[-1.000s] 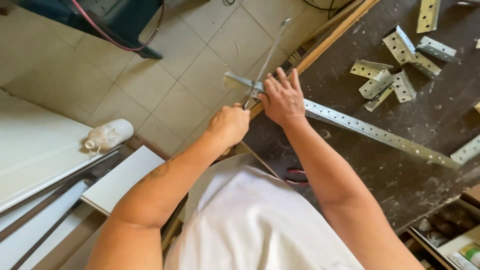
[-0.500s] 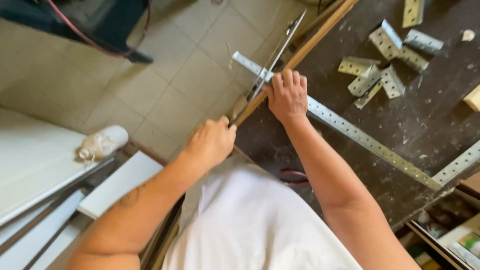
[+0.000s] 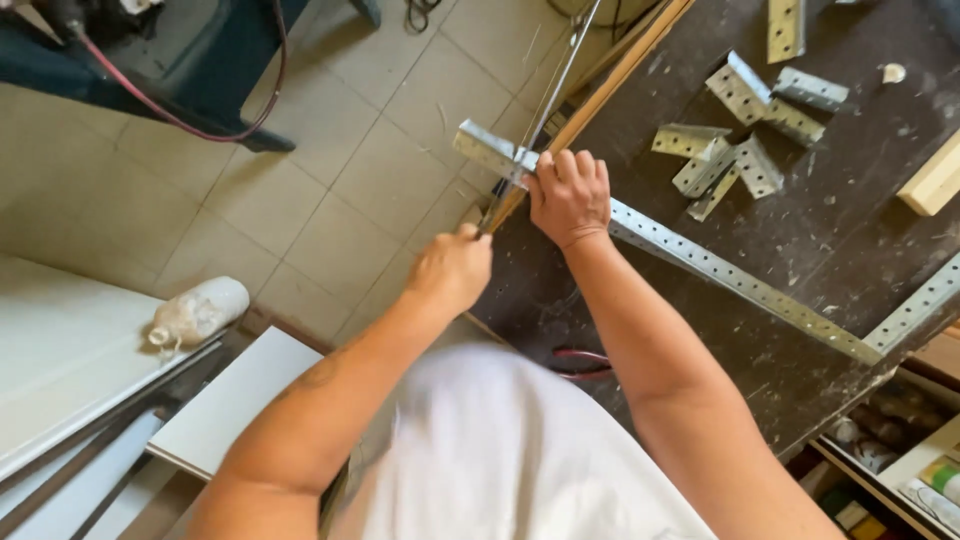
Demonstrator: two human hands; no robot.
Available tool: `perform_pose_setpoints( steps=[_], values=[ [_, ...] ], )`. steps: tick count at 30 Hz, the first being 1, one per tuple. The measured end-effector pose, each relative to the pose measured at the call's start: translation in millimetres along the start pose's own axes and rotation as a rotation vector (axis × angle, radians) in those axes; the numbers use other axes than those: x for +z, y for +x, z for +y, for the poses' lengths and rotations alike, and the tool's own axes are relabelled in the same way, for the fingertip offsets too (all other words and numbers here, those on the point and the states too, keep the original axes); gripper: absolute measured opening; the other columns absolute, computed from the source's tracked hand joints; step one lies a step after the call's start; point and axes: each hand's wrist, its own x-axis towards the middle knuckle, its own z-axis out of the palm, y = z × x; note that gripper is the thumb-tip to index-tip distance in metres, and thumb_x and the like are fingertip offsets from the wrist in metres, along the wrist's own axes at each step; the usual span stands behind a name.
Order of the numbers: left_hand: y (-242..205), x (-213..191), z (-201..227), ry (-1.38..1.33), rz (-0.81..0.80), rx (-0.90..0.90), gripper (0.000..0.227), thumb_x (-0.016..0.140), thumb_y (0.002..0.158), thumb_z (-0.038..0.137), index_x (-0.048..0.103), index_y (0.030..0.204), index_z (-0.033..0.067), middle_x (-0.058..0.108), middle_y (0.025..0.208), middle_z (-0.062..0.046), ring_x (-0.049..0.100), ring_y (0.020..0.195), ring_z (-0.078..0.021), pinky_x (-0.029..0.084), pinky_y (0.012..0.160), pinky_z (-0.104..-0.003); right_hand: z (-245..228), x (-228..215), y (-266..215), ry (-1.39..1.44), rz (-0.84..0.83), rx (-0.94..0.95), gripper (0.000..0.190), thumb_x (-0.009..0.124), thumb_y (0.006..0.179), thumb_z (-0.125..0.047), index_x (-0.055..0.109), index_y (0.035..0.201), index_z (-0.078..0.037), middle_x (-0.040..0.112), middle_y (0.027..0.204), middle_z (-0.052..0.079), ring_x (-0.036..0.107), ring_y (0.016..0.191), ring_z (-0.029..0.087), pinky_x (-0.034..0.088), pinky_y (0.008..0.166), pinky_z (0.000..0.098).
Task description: Sawing a thin metal strip using a manual hacksaw on a workbench and using pliers to snap it.
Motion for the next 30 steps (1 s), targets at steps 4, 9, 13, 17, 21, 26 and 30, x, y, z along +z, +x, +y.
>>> perform_pose_setpoints(
  steps=[4, 9, 13, 17, 21, 26, 30],
  values=[
    [-23.8, -30.0, 5.1, -0.005, -0.078, -0.111, 0.052, 0.038, 0.109, 0.041, 0.067, 0.122, -0.0005, 0.076, 0.094, -0.030, 0.078, 0.091, -0.0461, 0.065, 0.075, -0.058, 1.8, -3.3, 7.3, 0.043, 0.029, -0.047, 0.043, 0.047, 0.109, -0.048, 0.068, 0.104, -0.010, 0.045, 0.086, 0.005, 0.050, 0.077, 0.029, 0.043, 0.066, 0.0427],
    [14.2, -34.0, 20.2, -0.076, -0.143, -0.142, 0.063, 0.032, 0.109, 0.041, 0.066, 0.131, -0.0070, 0.074, 0.109, -0.036, 0.074, 0.107, -0.0486, 0.062, 0.086, -0.061, -1.7, -11.1, 10.8, 0.104, -0.048, -0.054, 0.035, 0.068, 0.096, -0.039, 0.071, 0.107, -0.006, 0.049, 0.090, 0.007, 0.052, 0.078, 0.030, 0.045, 0.064, 0.0440],
    [-1.3, -61.8, 46.6, -0.076, -0.143, -0.138, 0.064, 0.028, 0.109, 0.038, 0.065, 0.133, -0.0086, 0.073, 0.114, -0.037, 0.073, 0.111, -0.0494, 0.061, 0.091, -0.063, 4.8, -7.8, 20.8, 0.103, -0.031, -0.024, 0.037, 0.057, 0.103, -0.042, 0.070, 0.106, -0.007, 0.048, 0.092, 0.007, 0.051, 0.080, 0.030, 0.044, 0.067, 0.0434],
    [-74.9, -61.7, 20.3, -0.001, -0.258, -0.158, 0.057, 0.033, 0.109, 0.036, 0.069, 0.124, -0.0056, 0.076, 0.106, -0.032, 0.076, 0.096, -0.0490, 0.064, 0.080, -0.060, -6.1, -5.6, -2.3, 0.132, -0.062, -0.009, 0.034, 0.065, 0.099, -0.041, 0.070, 0.105, -0.009, 0.047, 0.092, 0.005, 0.049, 0.080, 0.029, 0.042, 0.066, 0.0420],
    [-10.6, -33.6, 17.0, -0.126, -0.108, -0.074, 0.054, 0.034, 0.110, 0.033, 0.067, 0.124, -0.0078, 0.075, 0.106, -0.035, 0.075, 0.099, -0.0505, 0.064, 0.080, -0.062, -0.7, -0.3, 5.0, 0.114, -0.053, -0.024, 0.034, 0.061, 0.101, -0.041, 0.068, 0.105, -0.008, 0.045, 0.092, 0.005, 0.051, 0.080, 0.029, 0.043, 0.065, 0.0431],
    [-46.8, -81.9, 44.7, -0.091, -0.158, -0.184, 0.059, 0.033, 0.108, 0.041, 0.067, 0.127, -0.0041, 0.076, 0.105, -0.031, 0.076, 0.101, -0.0473, 0.063, 0.083, -0.060, -5.3, -4.1, 8.6, 0.138, -0.029, -0.035, 0.034, 0.061, 0.102, -0.043, 0.067, 0.102, -0.010, 0.044, 0.090, 0.005, 0.049, 0.078, 0.029, 0.042, 0.066, 0.0437],
    [-33.0, -46.2, 13.0, -0.061, -0.212, -0.232, 0.060, 0.035, 0.106, 0.042, 0.068, 0.127, -0.0036, 0.077, 0.104, -0.030, 0.076, 0.102, -0.0444, 0.064, 0.085, -0.057, -15.4, -1.8, 5.3, 0.183, -0.043, -0.057, 0.035, 0.053, 0.105, -0.042, 0.066, 0.103, -0.010, 0.044, 0.088, 0.006, 0.051, 0.078, 0.031, 0.041, 0.067, 0.0438]
  ],
)
